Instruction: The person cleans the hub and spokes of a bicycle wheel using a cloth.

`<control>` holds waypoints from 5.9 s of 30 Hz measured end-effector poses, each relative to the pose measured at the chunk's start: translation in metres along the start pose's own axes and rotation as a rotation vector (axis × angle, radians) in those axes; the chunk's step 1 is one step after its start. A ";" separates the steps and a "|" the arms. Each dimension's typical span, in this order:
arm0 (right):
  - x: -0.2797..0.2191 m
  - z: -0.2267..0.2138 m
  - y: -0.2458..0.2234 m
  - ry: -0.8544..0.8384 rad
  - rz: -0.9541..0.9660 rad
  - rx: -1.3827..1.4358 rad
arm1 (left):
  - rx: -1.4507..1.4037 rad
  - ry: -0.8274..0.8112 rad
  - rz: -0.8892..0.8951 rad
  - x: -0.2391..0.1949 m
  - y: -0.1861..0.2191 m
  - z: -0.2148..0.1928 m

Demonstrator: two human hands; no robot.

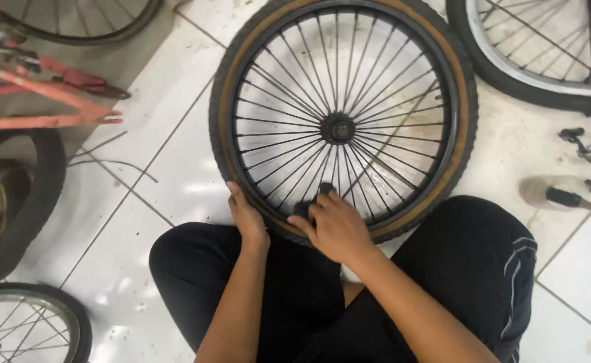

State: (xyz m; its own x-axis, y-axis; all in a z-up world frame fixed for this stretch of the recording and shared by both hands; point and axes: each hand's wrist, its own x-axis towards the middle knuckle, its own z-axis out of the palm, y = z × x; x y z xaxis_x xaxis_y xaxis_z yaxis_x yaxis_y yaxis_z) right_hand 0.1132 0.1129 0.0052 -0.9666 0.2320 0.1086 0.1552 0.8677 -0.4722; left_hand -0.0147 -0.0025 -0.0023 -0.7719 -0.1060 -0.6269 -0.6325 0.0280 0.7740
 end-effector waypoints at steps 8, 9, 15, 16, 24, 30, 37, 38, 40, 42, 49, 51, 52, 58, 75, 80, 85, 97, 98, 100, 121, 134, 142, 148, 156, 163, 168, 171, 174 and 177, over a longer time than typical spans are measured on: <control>0.017 -0.026 -0.022 -0.348 0.233 0.600 | -0.022 -0.052 -0.064 -0.043 0.021 -0.007; 0.011 -0.015 -0.020 -0.204 0.112 0.605 | -0.010 -0.093 -0.105 -0.055 0.026 -0.006; 0.002 0.010 -0.025 -0.197 -0.119 0.267 | 0.049 -0.056 -0.127 -0.028 0.003 -0.007; -0.003 0.007 -0.023 -0.207 -0.126 0.272 | 0.045 -0.045 -0.131 -0.013 -0.011 -0.013; -0.010 -0.060 -0.004 -0.379 0.272 0.544 | -0.092 -0.005 -0.117 -0.032 0.002 -0.020; 0.002 -0.023 -0.013 -0.321 0.083 0.465 | 0.119 -0.256 -0.036 -0.067 0.030 -0.022; -0.030 -0.027 -0.006 -0.353 0.155 0.763 | 0.168 -0.109 0.120 0.024 -0.046 -0.028; -0.033 -0.024 0.000 -0.384 0.140 0.650 | 0.164 -0.106 0.109 0.021 -0.046 -0.030; -0.028 -0.039 0.004 -0.411 0.123 0.537 | 0.160 -0.104 0.100 0.015 -0.043 -0.034; -0.013 -0.077 0.003 -0.258 0.181 0.428 | 0.168 -0.122 0.018 0.004 -0.041 -0.034; 0.011 -0.019 0.053 0.178 0.111 0.178 | 0.143 -0.219 -0.115 -0.068 0.021 -0.017; 0.006 -0.004 0.051 0.179 0.105 0.083 | 0.212 -0.187 -0.045 -0.022 -0.016 -0.023; -0.001 -0.002 0.046 0.179 0.107 0.081 | 0.213 -0.189 -0.047 -0.025 -0.010 -0.022; -0.025 0.005 0.020 -0.113 0.023 0.272 | 0.116 -0.066 0.056 0.010 -0.031 -0.022; -0.026 -0.034 0.003 -0.433 0.125 0.506 | 0.145 -0.179 -0.087 -0.037 0.009 -0.019; 0.001 -0.054 0.024 -0.200 0.186 0.465 | 0.146 -0.176 -0.098 -0.048 0.013 -0.020; 0.023 -0.024 0.037 0.255 0.105 0.306 | 0.110 -0.168 -0.080 -0.025 -0.005 -0.024; -0.004 -0.052 -0.003 -0.378 0.234 0.534 | 0.113 -0.181 -0.107 -0.043 0.011 -0.015; 0.002 -0.056 -0.003 -0.189 0.212 0.572 | 0.109 -0.163 -0.106 -0.043 0.010 -0.016; 0.014 -0.057 0.004 0.000 0.186 0.605 | 0.101 -0.144 -0.103 -0.040 0.001 -0.019; -0.001 -0.024 -0.013 -0.336 0.173 0.700 | 0.031 -0.238 -0.180 -0.045 -0.004 -0.020; 0.005 -0.069 0.013 -0.137 0.276 0.796 | 0.081 -0.182 -0.091 -0.039 -0.006 -0.023; 0.011 -0.021 0.040 0.288 0.205 0.377 | 0.068 -0.219 -0.097 -0.038 -0.010 -0.020; -0.020 -0.040 0.006 -0.323 0.274 0.556 | 0.081 -0.124 -0.070 -0.036 0.006 -0.013; 0.000 -0.031 -0.006 -0.179 0.129 0.737 | 0.123 -0.097 -0.025 -0.037 -0.004 -0.014; -0.005 -0.066 0.008 -0.513 0.267 0.559 | 0.162 -0.083 0.018 -0.019 -0.003 -0.011; -0.004 -0.102 0.012 -0.314 0.263 0.597 | 0.096 0.024 0.132 -0.008 -0.009 -0.017; 0.006 -0.076 0.035 0.164 0.183 0.391 | 0.062 -0.001 0.038 -0.030 -0.005 -0.006; 0.014 -0.037 0.052 0.246 0.171 0.258 | 0.135 -0.044 0.095 -0.011 -0.035 -0.025; 0.012 -0.018 0.059 0.198 0.159 0.140 | 0.184 -0.059 0.117 -0.023 -0.013 -0.014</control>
State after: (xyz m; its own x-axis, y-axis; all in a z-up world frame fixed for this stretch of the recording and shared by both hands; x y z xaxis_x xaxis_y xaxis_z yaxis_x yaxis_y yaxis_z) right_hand 0.1146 0.1743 -0.0056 -0.8715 0.4537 0.1861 0.2587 0.7477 -0.6116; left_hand 0.0121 -0.0140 0.0032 -0.8395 -0.0328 -0.5423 -0.5356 0.2180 0.8159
